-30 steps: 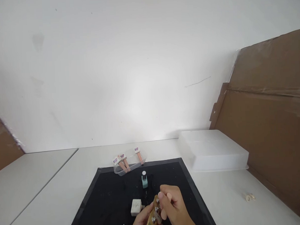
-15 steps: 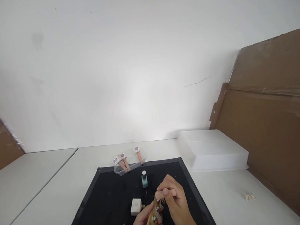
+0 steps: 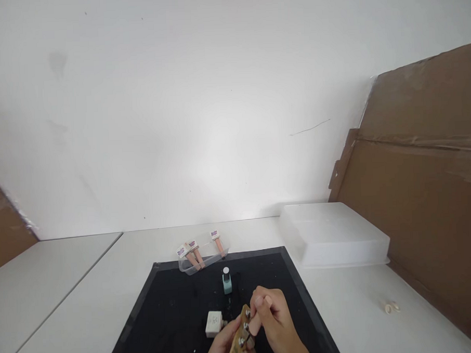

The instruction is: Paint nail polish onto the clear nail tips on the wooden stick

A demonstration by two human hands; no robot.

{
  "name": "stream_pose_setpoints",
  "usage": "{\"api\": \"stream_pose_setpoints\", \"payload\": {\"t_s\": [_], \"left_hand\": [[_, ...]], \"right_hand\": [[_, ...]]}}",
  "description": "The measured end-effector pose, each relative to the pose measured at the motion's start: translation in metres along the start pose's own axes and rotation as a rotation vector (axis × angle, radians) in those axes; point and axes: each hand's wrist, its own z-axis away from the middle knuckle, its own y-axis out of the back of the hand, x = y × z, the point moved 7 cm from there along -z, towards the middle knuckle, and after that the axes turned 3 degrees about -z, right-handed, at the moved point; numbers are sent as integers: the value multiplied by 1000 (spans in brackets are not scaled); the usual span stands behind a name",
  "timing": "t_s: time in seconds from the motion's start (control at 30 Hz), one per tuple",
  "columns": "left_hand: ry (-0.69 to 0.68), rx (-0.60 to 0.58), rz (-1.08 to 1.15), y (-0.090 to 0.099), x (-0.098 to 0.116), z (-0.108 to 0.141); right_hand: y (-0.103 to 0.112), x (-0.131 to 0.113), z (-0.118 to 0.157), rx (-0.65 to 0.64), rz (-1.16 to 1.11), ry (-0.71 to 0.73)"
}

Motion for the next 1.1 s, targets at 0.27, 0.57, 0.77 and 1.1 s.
{"api": "stream_pose_setpoints", "payload": {"t_s": [0.27, 0.57, 0.77, 1.1], "left_hand": [[-11, 40, -7, -2, 2, 3], [-1, 61, 10, -5, 3, 6], [45, 63, 30, -2, 1, 8], [29, -6, 13, 1, -1, 1]], "right_hand": [[-1, -4, -1, -35, 202, -6], [-4, -1, -2, -50, 224, 3], [-1, -4, -3, -11, 153, 17], [7, -7, -4, 49, 101, 35]]}}
